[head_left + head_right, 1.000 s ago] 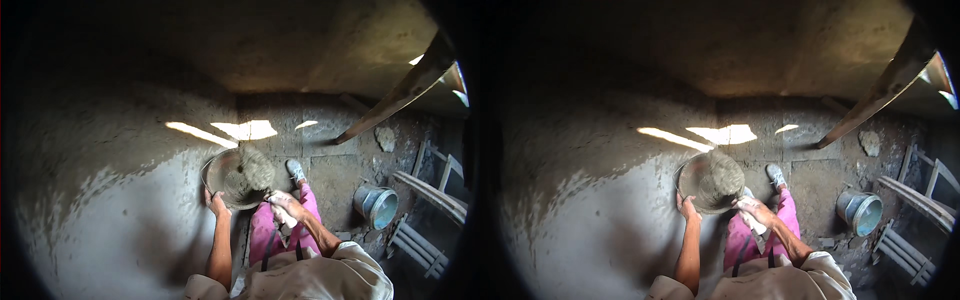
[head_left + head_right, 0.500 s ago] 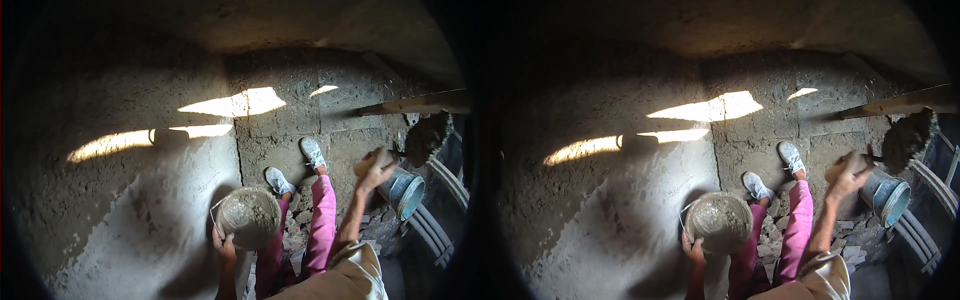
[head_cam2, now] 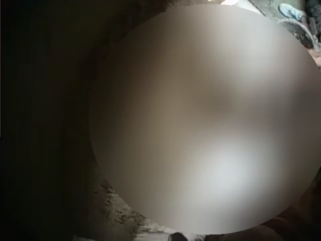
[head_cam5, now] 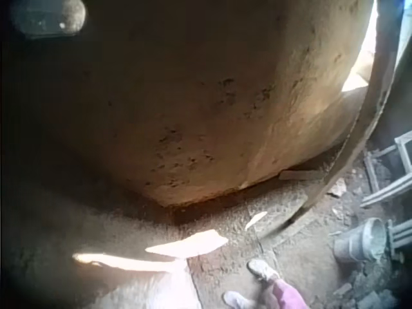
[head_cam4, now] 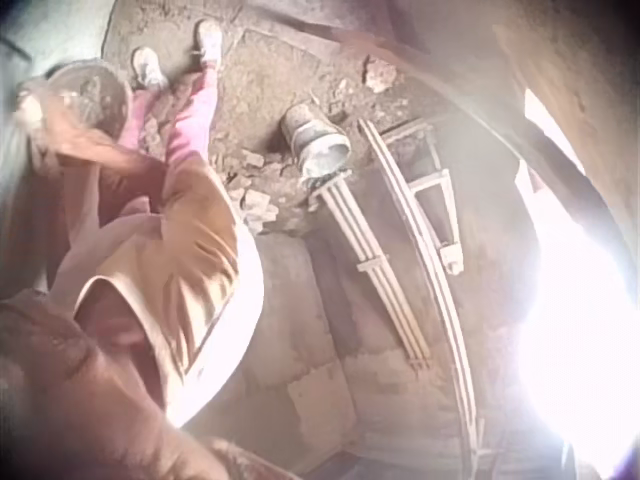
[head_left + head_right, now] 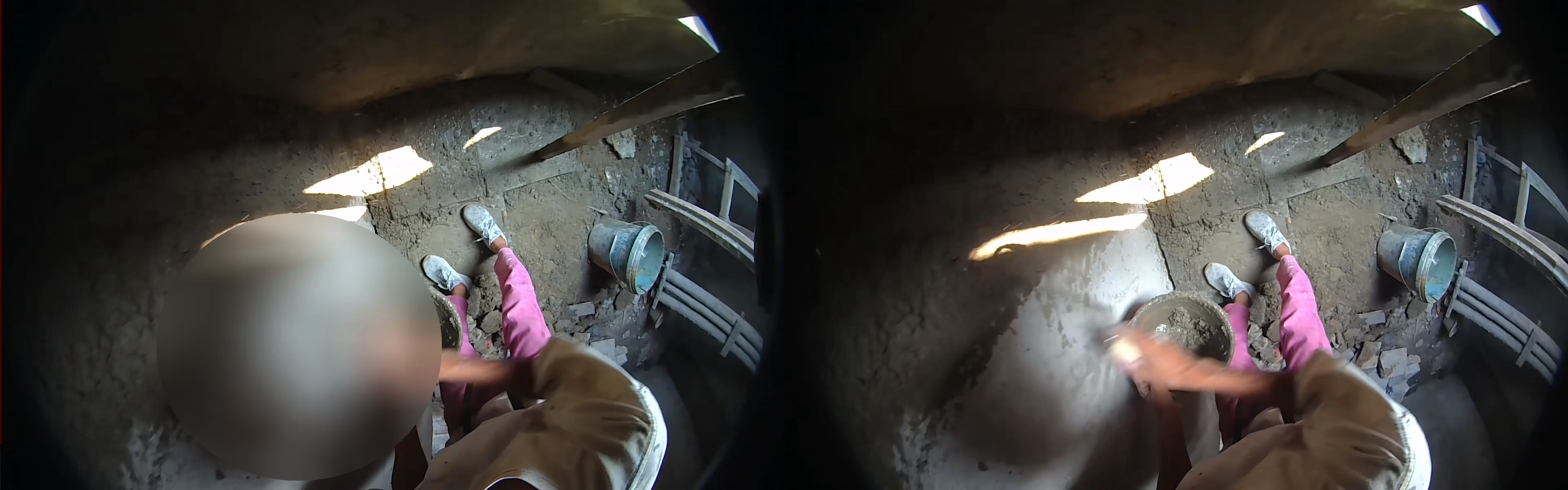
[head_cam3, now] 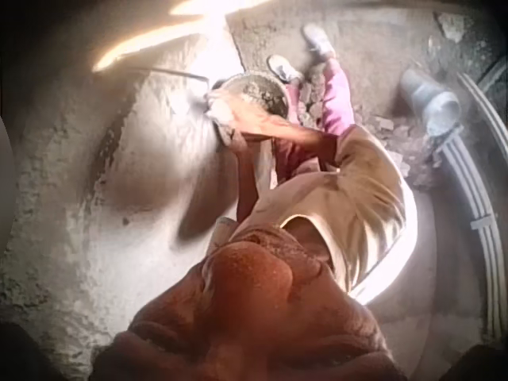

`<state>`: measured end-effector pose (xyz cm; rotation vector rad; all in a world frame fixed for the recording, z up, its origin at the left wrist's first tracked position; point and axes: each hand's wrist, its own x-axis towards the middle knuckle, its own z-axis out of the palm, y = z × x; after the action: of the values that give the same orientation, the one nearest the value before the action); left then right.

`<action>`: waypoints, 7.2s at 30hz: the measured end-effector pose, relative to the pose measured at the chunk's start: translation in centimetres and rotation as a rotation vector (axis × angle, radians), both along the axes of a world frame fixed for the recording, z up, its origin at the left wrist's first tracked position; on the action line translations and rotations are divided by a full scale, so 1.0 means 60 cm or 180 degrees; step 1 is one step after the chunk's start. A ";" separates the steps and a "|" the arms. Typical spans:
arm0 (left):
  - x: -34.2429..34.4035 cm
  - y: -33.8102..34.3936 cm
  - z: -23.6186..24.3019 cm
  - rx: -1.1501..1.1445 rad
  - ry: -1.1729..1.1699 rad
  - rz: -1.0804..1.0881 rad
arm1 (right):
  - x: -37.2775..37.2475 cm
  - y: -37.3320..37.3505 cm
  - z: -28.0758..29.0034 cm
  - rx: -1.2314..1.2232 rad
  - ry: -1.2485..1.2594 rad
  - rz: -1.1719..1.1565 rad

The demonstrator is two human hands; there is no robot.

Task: The person applies plaster to a wall using a trowel, levels it with a wooden board, and smooths the surface. They also add water to the plaster mix in a bucket to achieve the desired consistency.

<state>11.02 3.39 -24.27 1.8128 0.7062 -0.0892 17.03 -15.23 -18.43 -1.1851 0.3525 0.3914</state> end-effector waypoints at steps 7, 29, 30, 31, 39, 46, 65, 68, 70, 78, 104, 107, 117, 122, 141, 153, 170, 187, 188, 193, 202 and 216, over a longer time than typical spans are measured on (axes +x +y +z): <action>0.030 -0.066 0.055 0.0419 0.0597 -0.0524 | -0.202 -0.219 -0.007 -0.1813 0.0624 0.2158; 0.124 -0.282 0.233 0.1444 -0.0500 -0.2874 | -0.179 -0.200 -0.006 -0.2218 0.0176 0.2006; 0.124 -0.291 0.233 0.1418 -0.0498 -0.3027 | -0.182 -0.211 -0.002 -0.1761 0.0269 0.2111; 0.127 -0.296 0.235 0.1401 -0.0512 -0.3190 | -0.182 -0.220 0.002 -0.1329 0.0363 0.2188; 0.121 -0.272 0.213 0.1133 0.0063 -0.2031 | -0.187 -0.213 -0.053 0.1876 0.0648 0.1541; 0.188 -0.248 0.013 0.0046 0.0182 -0.0411 | -0.189 -0.230 -0.195 0.2619 0.0897 0.0592; 0.084 -0.039 -0.164 -0.0009 0.0927 -0.0090 | 0.178 -0.217 -0.377 -0.1378 0.0943 -0.2232; 0.089 -0.043 -0.126 0.0139 0.0939 -0.0154 | 0.209 -0.261 -0.296 -0.0917 0.0258 -0.2033; 0.099 -0.057 -0.105 0.0188 0.0969 -0.0288 | 0.200 -0.263 -0.242 -0.0706 0.0051 -0.1867; 0.090 -0.065 -0.142 -0.0036 0.1428 -0.0226 | 0.011 -0.165 -0.485 -0.1860 0.1390 -0.0109; -0.063 0.127 -0.314 0.1839 0.1734 -0.2021 | 0.301 -0.081 -1.112 -0.0989 0.0833 -0.1629; -0.061 0.105 -0.317 0.1297 0.1845 -0.1224 | 0.339 -0.054 -1.108 -0.2203 0.0396 -0.1437; -0.010 0.061 -0.279 0.0990 0.1710 -0.0830 | 0.255 -0.227 -0.914 0.0201 0.1118 -0.0230; 0.013 0.034 -0.180 0.1108 0.1415 -0.1121 | 0.150 -0.261 -0.591 0.0715 0.0489 -0.1350; 0.046 -0.062 0.095 0.1916 0.0979 -0.1006 | 0.219 -0.051 0.123 0.0291 -0.0177 -0.0167; 0.119 -0.207 -0.089 0.0272 0.2194 -0.0528 | -0.277 -0.331 -0.114 -0.1450 0.1684 -0.0793; 0.234 -0.585 -0.340 -0.0945 0.1384 -0.2093 | -0.431 -0.327 -0.239 -0.1255 0.2564 -0.1604; -0.140 0.074 -0.130 0.1254 0.2668 -0.2405 | -0.204 -0.555 -0.499 -0.2557 0.1564 -0.0560; -0.157 0.030 -0.088 0.1160 0.2865 -0.2813 | -0.253 -0.539 -0.503 -0.2715 0.1508 -0.0542; -0.206 -0.017 -0.014 0.1354 0.2859 -0.3131 | -0.372 -0.503 -0.257 -0.1863 0.1682 -0.1607; 0.069 -0.236 0.282 -0.1196 0.1114 -0.1785 | -0.298 -0.880 0.255 -0.3519 -0.0382 -0.2713; 0.050 -0.320 0.462 -0.1319 0.0708 -0.1808 | -0.086 -0.991 0.256 -0.4915 -0.1671 -0.1314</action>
<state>14.02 -15.79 3.45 1.5604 0.2726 -0.7668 11.87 -74.69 -3.09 -2.5528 0.4129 -0.7308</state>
